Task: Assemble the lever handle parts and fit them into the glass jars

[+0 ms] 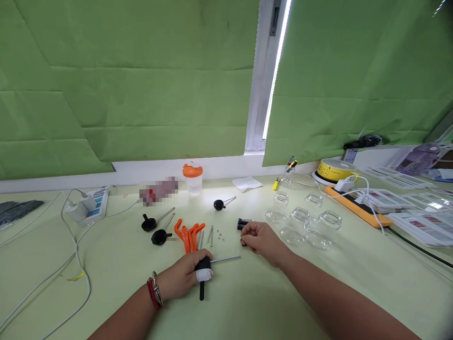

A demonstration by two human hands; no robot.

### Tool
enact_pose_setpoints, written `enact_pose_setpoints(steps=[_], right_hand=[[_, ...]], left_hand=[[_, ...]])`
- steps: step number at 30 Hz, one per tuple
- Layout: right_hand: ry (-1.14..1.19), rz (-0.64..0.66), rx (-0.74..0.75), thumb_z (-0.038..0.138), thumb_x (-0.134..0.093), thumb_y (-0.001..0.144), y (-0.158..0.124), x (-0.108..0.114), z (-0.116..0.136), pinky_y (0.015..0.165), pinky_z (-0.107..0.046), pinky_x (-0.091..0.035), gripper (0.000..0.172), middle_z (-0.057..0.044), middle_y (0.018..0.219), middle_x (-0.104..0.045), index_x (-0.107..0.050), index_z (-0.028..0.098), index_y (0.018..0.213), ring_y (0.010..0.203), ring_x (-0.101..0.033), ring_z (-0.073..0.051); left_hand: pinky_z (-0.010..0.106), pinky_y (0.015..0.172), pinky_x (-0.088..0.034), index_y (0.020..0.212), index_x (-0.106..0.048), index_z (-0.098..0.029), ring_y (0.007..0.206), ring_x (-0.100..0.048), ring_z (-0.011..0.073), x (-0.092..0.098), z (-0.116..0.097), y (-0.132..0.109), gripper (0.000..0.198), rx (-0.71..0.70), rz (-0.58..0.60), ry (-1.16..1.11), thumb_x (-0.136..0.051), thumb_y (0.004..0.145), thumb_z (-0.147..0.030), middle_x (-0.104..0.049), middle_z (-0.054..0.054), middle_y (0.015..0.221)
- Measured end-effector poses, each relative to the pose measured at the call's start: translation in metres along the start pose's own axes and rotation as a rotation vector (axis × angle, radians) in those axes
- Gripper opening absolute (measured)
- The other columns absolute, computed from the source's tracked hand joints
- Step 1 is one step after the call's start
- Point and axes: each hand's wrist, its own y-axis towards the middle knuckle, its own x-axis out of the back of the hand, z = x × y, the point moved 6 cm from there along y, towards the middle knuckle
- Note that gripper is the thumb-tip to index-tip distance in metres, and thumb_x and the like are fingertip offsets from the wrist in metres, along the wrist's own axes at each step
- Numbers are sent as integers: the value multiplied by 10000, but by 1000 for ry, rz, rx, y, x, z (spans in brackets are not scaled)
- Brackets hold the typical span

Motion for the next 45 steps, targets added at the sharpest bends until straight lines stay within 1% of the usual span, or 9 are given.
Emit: enact_pose_setpoints(steps=[2, 4, 6, 9, 12, 16, 26, 35, 45], right_hand=[[138, 26, -94, 175, -555, 628, -9, 0, -14, 395, -188, -274, 91, 23, 592, -584, -552, 169, 719, 420, -395, -56], [217, 42, -143, 181, -588, 617, -14, -2, -26, 382, -182, -242, 106, 27, 573, -574, -547, 164, 713, 408, -373, -47], [272, 48, -158, 204, -633, 613, -17, -3, -35, 377, -180, -226, 142, 29, 569, -567, -547, 162, 718, 408, -370, -43], [306, 57, -154, 250, -705, 594, -16, -5, -41, 380, -183, -241, 226, 22, 596, -580, -552, 158, 734, 418, -387, -43], [308, 90, -153, 285, -736, 590, -14, -7, -42, 383, -185, -253, 278, 6, 633, -611, -558, 152, 758, 425, -399, -43], [302, 132, -156, 296, -734, 609, -14, -8, -42, 389, -182, -253, 283, -12, 688, -644, -561, 151, 780, 432, -404, -38], [299, 142, -162, 302, -715, 621, -14, -10, -42, 395, -181, -255, 257, -8, 680, -645, -563, 156, 769, 433, -401, -39], [268, 142, -171, 328, -694, 639, -15, -11, -38, 396, -184, -250, 248, -20, 694, -656, -569, 159, 769, 429, -387, -40], [209, 167, -135, 367, -619, 723, -16, -13, -38, 410, -185, -254, 219, -16, 688, -646, -568, 158, 760, 448, -380, -48]], left_hand=[[254, 661, -389, 975, -497, -208, 708, -398, 142, 0, -1, 0, 251, -1, -2, 14, -451, 862, -427, -459, -17, 801], [254, 660, -391, 983, -495, -209, 710, -399, 144, 0, -1, 1, 252, -3, -8, 23, -441, 866, -426, -460, -15, 803], [254, 661, -391, 989, -494, -209, 713, -403, 145, 0, -1, 2, 255, -11, -14, 25, -442, 867, -427, -461, -14, 807], [253, 661, -389, 991, -493, -209, 718, -405, 146, -1, -2, 3, 253, -27, -18, 22, -446, 867, -424, -462, -13, 813], [252, 659, -389, 991, -492, -211, 717, -406, 148, -1, -2, 3, 244, -32, -20, 25, -439, 872, -416, -466, -10, 815], [262, 685, -394, 1004, -488, -218, 738, -418, 155, 0, -3, 3, 241, -30, -27, 46, -429, 879, -415, -479, -4, 835], [263, 685, -401, 1018, -485, -217, 743, -425, 158, 0, -2, 5, 276, -18, -17, 63, -406, 884, -445, -478, 0, 829], [271, 686, -411, 1028, -486, -221, 741, -432, 161, 0, 0, 6, 298, -14, -34, 63, -404, 878, -464, -481, 0, 827], [260, 677, -400, 987, -490, -212, 730, -413, 151, 1, -2, 5, 279, -35, -23, 33, -401, 885, -455, -466, -7, 813]])
